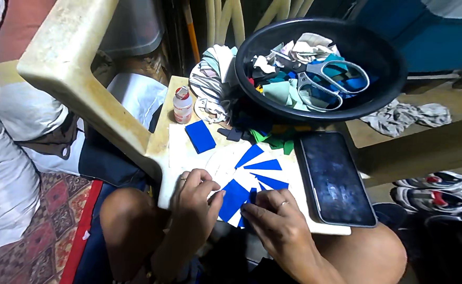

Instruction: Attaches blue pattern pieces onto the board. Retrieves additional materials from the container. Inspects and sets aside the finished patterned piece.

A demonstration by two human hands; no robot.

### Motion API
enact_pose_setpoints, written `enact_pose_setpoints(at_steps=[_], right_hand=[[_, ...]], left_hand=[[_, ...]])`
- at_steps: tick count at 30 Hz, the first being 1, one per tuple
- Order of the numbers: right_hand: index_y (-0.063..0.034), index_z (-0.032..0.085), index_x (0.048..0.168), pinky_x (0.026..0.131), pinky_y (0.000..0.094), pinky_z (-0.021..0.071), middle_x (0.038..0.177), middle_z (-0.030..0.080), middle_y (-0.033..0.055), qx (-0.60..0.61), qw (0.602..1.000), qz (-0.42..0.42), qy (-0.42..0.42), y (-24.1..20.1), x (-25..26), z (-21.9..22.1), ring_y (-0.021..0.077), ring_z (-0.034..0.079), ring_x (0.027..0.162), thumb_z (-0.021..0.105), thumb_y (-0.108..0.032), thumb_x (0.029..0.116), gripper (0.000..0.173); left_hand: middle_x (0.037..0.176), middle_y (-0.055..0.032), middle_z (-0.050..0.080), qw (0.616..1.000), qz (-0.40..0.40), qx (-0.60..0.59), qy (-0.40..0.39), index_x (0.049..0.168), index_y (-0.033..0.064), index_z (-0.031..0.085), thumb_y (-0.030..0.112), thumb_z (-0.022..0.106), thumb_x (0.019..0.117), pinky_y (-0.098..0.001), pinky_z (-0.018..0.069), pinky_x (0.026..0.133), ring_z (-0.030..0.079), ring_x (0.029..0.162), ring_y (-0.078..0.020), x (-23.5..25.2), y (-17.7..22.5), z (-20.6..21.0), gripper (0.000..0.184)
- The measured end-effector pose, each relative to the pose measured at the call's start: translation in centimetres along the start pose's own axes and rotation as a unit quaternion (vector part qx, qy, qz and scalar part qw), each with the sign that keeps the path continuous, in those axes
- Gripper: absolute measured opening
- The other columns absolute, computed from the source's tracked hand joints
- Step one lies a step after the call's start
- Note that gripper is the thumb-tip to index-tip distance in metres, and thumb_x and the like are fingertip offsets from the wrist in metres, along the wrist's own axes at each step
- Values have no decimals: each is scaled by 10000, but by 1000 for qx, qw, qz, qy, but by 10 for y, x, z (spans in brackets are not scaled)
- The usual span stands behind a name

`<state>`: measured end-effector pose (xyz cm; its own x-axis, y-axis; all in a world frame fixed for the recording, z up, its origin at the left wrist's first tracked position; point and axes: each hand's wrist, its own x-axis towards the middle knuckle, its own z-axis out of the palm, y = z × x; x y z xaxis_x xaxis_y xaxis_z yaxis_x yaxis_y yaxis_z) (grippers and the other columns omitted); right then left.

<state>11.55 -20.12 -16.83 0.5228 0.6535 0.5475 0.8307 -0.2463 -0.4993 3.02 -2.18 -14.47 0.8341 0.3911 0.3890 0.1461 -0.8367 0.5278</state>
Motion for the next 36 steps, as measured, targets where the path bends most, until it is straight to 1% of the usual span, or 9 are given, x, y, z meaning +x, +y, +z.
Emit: enact_pose_setpoints(at_steps=[2, 4, 9, 16, 22, 29, 36], right_hand=[[-142, 776, 896, 804, 216, 423, 888, 599, 55, 4, 1000, 2, 2, 0, 0, 1, 151, 532, 908, 638, -199, 946, 157], [-139, 778, 888, 802, 218, 426, 883, 604, 56, 4, 1000, 3, 5, 0, 0, 1, 155, 536, 904, 643, -199, 939, 157], [-131, 781, 880, 810, 222, 433, 889, 613, 65, 11, 1000, 8, -1, 0, 0, 0, 161, 544, 910, 646, -191, 937, 158], [-126, 785, 897, 807, 228, 430, 887, 617, 65, 16, 1000, 11, -7, 1, 0, 0, 162, 546, 904, 647, -193, 940, 159], [-111, 789, 901, 803, 230, 435, 877, 617, 69, 23, 1000, 11, -11, 1, 0, -1, 164, 548, 896, 649, -184, 939, 162], [-113, 792, 898, 808, 214, 434, 878, 615, 66, 26, 1000, 11, -8, 1, 1, 0, 155, 545, 901, 656, -188, 933, 159], [-119, 786, 885, 807, 224, 433, 880, 616, 62, 19, 1000, 11, -14, 1, 2, -1, 159, 548, 904, 657, -194, 929, 156]], left_hand=[[959, -50, 695, 1000, -12, 4, 0, 818, 142, 772, 220, 737, 836, -335, 512, 738, 636, 882, -209, 1, 3, 1, 88], [961, -45, 692, 1000, -19, 6, -7, 805, 148, 771, 210, 730, 835, -334, 505, 743, 632, 889, -204, 2, 5, 0, 80], [956, -52, 686, 1000, 0, 16, -22, 785, 138, 736, 200, 693, 849, -336, 509, 748, 635, 892, -213, 2, 4, 2, 99], [950, -53, 679, 999, -2, 23, -32, 786, 134, 725, 193, 677, 863, -321, 512, 741, 637, 886, -201, 3, 3, 0, 108], [959, -52, 680, 999, -1, 19, -44, 806, 135, 734, 200, 667, 886, -329, 519, 747, 641, 891, -204, 4, 2, -1, 122], [952, -59, 678, 999, -2, 21, -43, 795, 130, 730, 188, 671, 872, -320, 515, 747, 640, 885, -204, 4, 2, -1, 113], [951, -58, 678, 999, 0, 23, -36, 797, 128, 729, 194, 666, 872, -320, 518, 736, 640, 876, -205, 4, 2, 0, 118]])
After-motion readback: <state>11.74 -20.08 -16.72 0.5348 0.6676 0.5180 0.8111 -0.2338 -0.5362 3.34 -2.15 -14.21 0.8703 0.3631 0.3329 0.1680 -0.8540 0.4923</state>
